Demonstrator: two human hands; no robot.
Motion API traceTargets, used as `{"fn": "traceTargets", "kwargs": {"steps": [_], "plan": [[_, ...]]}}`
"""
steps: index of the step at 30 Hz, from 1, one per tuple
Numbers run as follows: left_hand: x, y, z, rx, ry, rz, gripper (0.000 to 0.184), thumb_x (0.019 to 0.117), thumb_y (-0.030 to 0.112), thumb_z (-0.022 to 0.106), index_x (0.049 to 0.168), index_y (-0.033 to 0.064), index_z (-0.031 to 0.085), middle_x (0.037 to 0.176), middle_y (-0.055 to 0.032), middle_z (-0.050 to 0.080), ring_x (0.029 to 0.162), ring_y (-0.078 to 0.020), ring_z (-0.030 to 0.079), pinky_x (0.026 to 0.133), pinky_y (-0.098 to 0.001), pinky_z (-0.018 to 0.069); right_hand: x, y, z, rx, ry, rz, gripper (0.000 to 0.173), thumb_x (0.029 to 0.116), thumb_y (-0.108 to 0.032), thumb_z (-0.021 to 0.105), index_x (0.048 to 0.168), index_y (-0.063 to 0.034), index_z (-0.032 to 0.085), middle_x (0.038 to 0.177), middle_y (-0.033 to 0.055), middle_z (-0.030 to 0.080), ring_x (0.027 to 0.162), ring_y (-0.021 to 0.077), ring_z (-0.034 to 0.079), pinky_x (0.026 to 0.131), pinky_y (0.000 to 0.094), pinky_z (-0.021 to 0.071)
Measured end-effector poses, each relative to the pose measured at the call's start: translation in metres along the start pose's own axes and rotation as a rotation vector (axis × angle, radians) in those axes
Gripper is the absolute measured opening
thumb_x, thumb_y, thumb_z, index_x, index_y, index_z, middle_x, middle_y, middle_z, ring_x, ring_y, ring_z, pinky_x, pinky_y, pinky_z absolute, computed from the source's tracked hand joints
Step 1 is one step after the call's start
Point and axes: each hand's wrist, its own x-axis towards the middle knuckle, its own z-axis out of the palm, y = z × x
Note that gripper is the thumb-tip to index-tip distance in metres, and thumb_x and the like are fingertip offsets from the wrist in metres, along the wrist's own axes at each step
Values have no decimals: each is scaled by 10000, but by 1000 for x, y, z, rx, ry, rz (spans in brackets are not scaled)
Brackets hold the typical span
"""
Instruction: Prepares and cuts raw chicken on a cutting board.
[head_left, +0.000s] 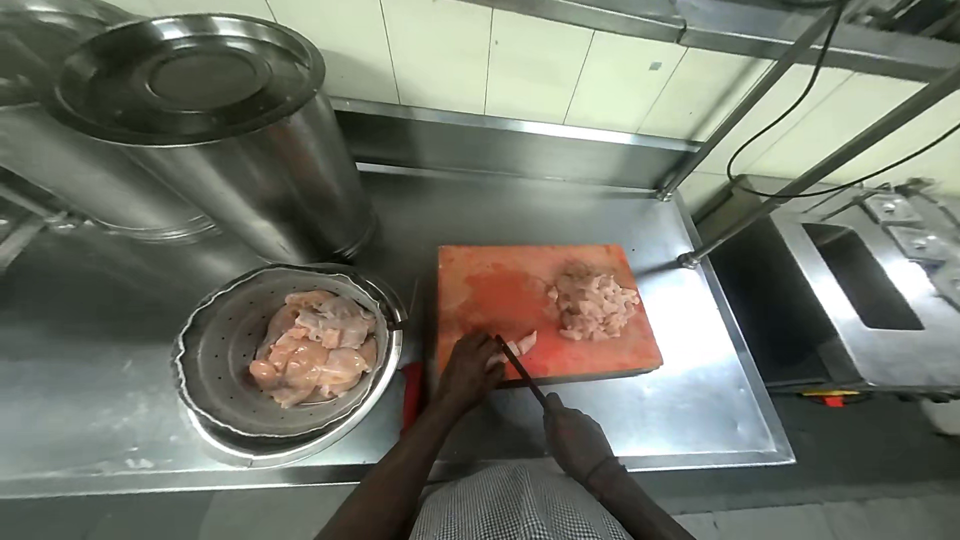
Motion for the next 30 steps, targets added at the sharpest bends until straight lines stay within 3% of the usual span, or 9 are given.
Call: {"fn": "traceTargets", "kwargs": {"steps": [3, 9, 14, 16, 19, 24, 30], "plan": [[1, 1, -1, 2, -7, -11, 239, 904, 238, 750, 1097, 97, 741, 1143, -105, 699, 1131, -281, 647, 1019, -482, 511, 13, -11, -1, -20, 20, -13, 379, 1099, -256, 355, 1435, -116, 459, 1037, 170, 706, 996, 357, 712, 843, 510, 565], [1, 1, 0, -17, 2, -34, 215, 918, 221, 744, 1079, 78, 750, 1150, -129, 704, 1153, -314, 644, 1042, -499, 500, 42, -24, 2, -3, 57, -47, 341, 1097, -242, 380, 1382, -83, 477, 1132, 179, 690, 1027, 356, 709, 850, 512, 570], [-2, 4, 1, -24, 57, -63, 209, 915, 207, 749, 1072, 69, 754, 1104, -128, 702, 1086, -311, 659, 993, -511, 528, 22, 12, 28, 40, -35, 5, 381, 1096, -283, 384, 1423, -92, 431, 1077, 189, 695, 1025, 376, 704, 875, 535, 562], [-6, 3, -6, -75, 33, -66, 261, 903, 198, 762, 1120, 56, 731, 1162, -142, 685, 1133, -316, 643, 1029, -506, 514, 11, 29, 39, 38, -61, 33, 419, 1077, -297, 442, 1438, -86, 431, 1091, 205, 700, 1037, 390, 702, 885, 548, 558], [-18, 2, -13, -152, 58, -66, 319, 857, 136, 808, 1129, 19, 689, 1200, -164, 665, 1157, -320, 629, 1025, -484, 523, -4, 42, 37, 20, -76, 35, 405, 1095, -298, 370, 1427, -84, 457, 1081, 208, 706, 1048, 395, 702, 894, 550, 549], [-24, -2, -8, -149, 132, -52, 252, 841, 93, 790, 1052, 11, 679, 1152, -160, 666, 1132, -315, 633, 980, -466, 547, -8, 22, 17, 39, 6, -27, 353, 1105, -272, 352, 1346, -71, 512, 1050, 180, 702, 1030, 364, 702, 893, 515, 548], [-23, 0, -8, -69, 114, -52, 231, 853, 147, 793, 1032, 29, 707, 1138, -161, 672, 1123, -328, 636, 983, -471, 540, -3, -1, 3, 12, -35, -44, 337, 1113, -285, 342, 1346, -98, 498, 1028, 172, 695, 1016, 357, 701, 876, 506, 551]]}}
